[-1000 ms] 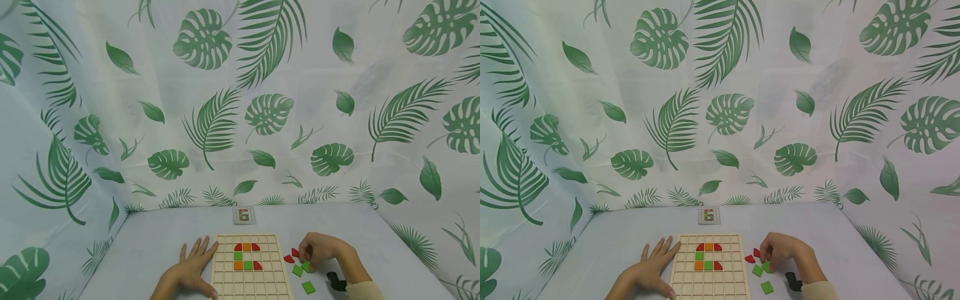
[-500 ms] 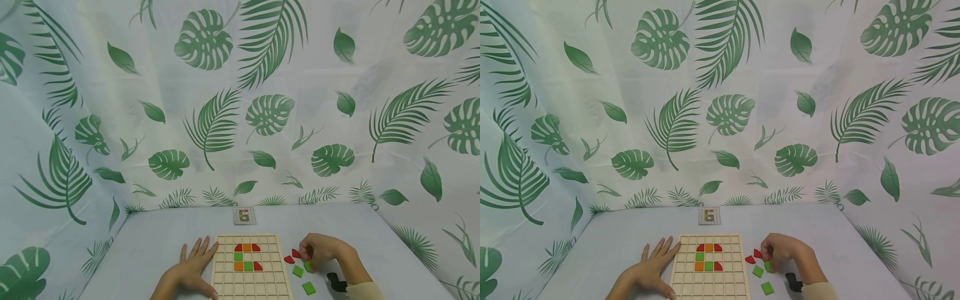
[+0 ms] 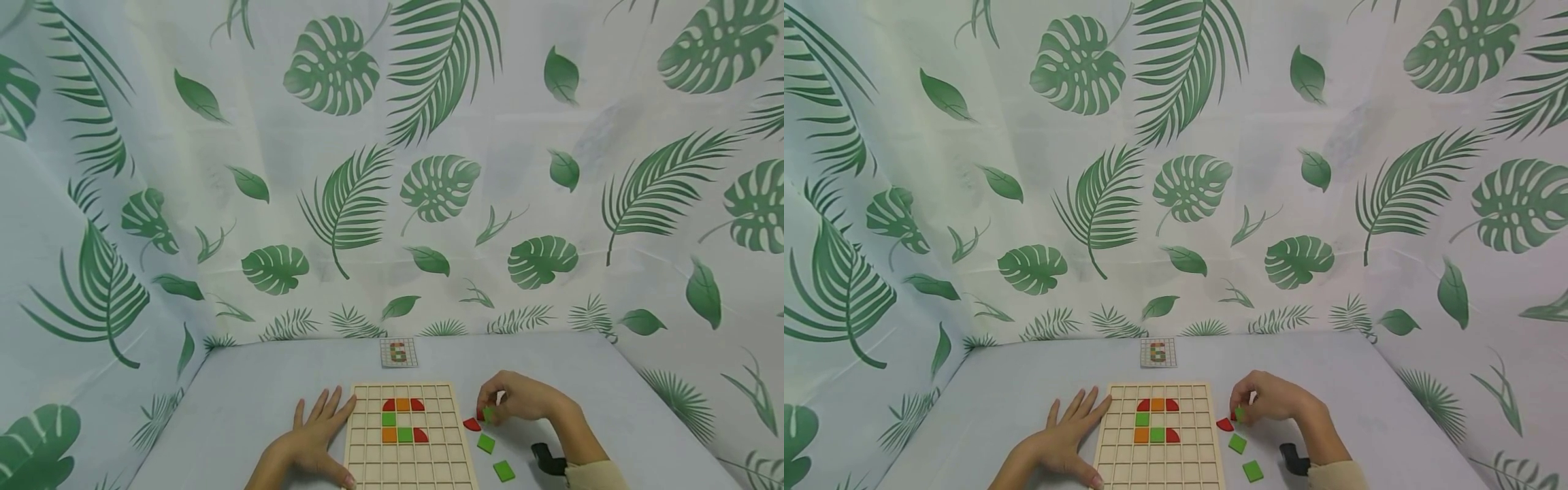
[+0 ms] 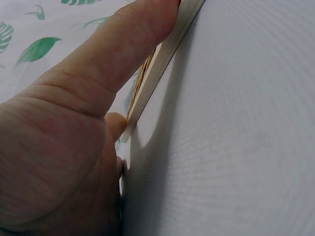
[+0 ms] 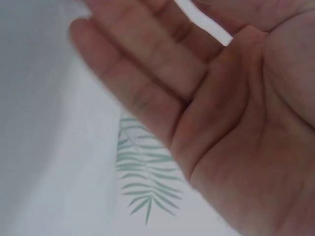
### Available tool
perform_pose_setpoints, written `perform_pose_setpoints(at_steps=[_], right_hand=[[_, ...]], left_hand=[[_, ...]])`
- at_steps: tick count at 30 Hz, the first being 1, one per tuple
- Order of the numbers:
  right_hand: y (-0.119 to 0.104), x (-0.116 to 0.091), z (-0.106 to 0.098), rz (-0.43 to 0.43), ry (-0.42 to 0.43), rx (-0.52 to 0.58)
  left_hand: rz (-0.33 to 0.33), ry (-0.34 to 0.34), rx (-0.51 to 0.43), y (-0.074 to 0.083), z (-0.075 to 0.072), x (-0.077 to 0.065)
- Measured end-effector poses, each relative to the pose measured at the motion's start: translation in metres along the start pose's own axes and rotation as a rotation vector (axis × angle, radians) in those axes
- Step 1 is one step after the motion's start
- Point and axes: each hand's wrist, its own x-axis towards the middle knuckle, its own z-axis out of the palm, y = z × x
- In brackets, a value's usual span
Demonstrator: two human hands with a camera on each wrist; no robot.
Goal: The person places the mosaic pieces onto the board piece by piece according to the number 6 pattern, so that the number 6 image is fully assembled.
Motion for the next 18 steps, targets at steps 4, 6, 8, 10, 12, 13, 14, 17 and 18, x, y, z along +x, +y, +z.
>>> perform_pose_setpoints(at_steps=[4,6,8,10,12,13,14,17,18], right_hand=[[-0.005,0.005,0.001,-0.087,0.039,0.041],[-0.007,0.008,0.002,-0.128,0.064,0.051],[-0.009,0.010,0.004,-0.161,0.094,0.048],[-0.012,0.012,0.006,-0.187,0.126,0.048],[-0.016,0.014,0.007,-0.192,0.159,0.033],[-0.018,0.014,0.008,-0.192,0.173,0.027],[-0.019,0.014,0.008,-0.184,0.184,0.018],[-0.023,0.016,0.010,-0.170,0.214,-0.017],[-0.025,0.016,0.011,-0.167,0.222,-0.029]], left_hand=[[0.004,0.001,-0.010,0.001,0.000,-0.001],[0.007,0.002,-0.013,0.001,-0.001,-0.001],[0.010,0.002,-0.014,0.001,-0.001,-0.002],[0.011,0.004,-0.012,0.001,-0.001,-0.002],[0.015,0.006,-0.014,0.001,-0.001,-0.002],[0.016,0.007,-0.014,0.001,-0.001,-0.002],[0.017,0.008,-0.014,0.001,0.000,-0.002],[0.020,0.008,-0.014,0.000,0.000,-0.001],[0.020,0.007,-0.013,0.000,0.000,-0.001]])
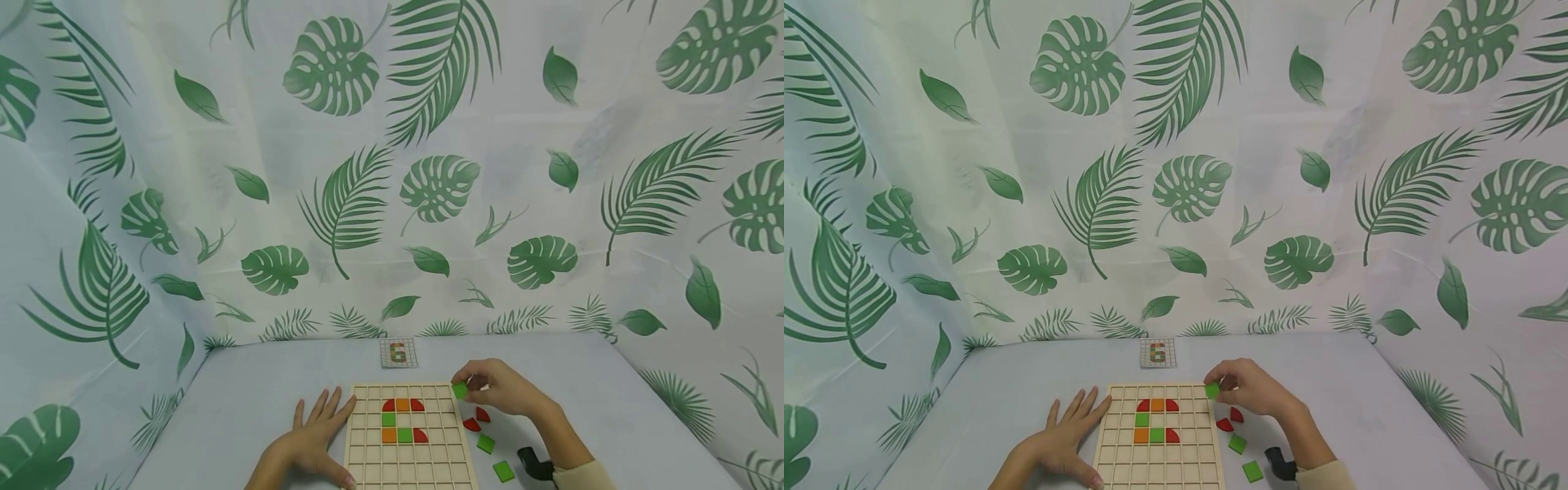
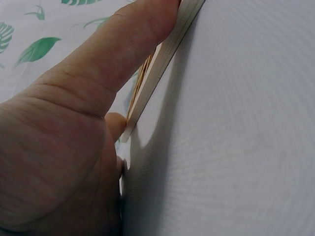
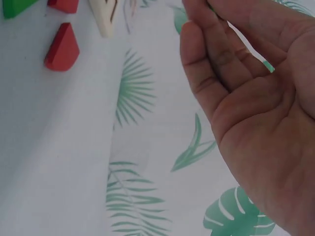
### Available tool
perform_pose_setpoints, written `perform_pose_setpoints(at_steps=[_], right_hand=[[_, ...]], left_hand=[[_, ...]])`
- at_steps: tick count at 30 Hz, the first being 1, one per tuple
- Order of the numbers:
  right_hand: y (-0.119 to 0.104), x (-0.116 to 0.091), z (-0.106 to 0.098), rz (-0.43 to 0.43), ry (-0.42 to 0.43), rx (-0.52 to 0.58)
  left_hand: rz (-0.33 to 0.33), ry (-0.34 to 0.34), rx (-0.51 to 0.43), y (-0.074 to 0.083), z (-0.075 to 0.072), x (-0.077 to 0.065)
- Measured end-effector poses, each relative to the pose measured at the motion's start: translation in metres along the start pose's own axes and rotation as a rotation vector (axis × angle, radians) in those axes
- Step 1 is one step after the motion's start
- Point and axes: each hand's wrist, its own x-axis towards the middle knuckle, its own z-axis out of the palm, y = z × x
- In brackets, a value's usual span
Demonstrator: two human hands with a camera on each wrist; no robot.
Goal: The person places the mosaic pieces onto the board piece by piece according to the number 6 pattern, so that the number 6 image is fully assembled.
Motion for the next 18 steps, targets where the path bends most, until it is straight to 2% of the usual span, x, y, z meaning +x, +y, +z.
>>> perform_pose_setpoints(at_steps=[10,18], right_hand=[[-0.014,0.008,0.016,-0.055,0.039,-0.026],[-0.020,0.015,0.030,-0.202,0.056,-0.010]], left_hand=[[0.002,-0.001,0.014,0.000,0.000,0.000],[0.007,0.005,0.012,0.001,-0.001,-0.001]])
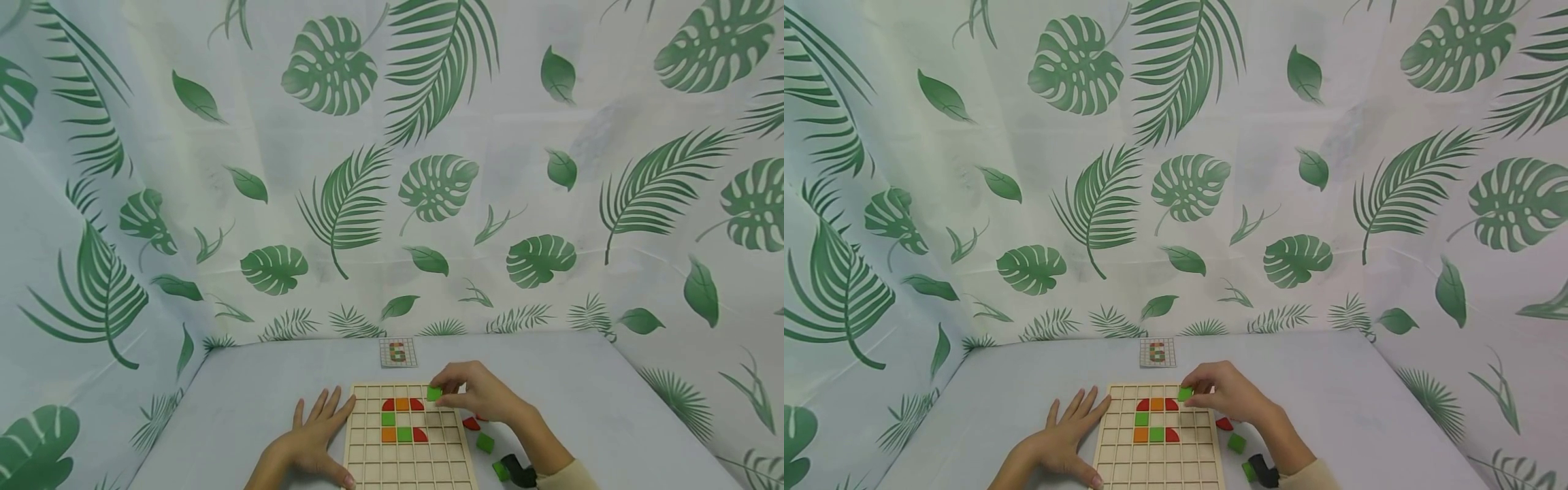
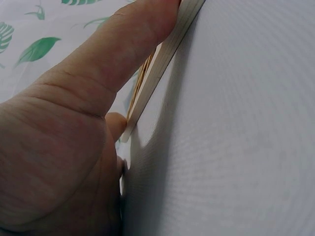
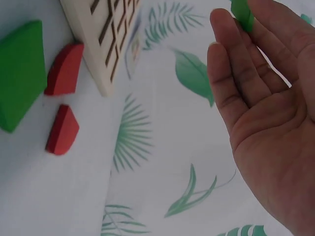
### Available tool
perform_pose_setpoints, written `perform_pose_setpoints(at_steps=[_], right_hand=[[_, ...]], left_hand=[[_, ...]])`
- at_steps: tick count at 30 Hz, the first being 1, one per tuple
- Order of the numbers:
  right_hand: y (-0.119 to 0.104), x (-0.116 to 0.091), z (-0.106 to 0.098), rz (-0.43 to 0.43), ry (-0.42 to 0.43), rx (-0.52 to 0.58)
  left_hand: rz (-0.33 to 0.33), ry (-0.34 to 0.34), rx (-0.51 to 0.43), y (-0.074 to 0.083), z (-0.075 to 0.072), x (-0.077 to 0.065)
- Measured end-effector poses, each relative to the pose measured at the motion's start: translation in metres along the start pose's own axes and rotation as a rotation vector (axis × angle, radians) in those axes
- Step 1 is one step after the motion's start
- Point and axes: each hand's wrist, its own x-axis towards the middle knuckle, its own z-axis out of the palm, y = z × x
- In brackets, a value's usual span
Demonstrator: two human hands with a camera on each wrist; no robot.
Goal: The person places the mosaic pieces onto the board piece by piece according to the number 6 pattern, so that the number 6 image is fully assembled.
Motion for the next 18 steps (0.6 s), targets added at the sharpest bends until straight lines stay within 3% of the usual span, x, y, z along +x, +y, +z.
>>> perform_pose_setpoints(at_steps=[18], right_hand=[[-0.013,0.016,0.040,-0.238,0.001,-0.009]], left_hand=[[-0.007,-0.009,0.009,-0.001,0.001,0.002]])
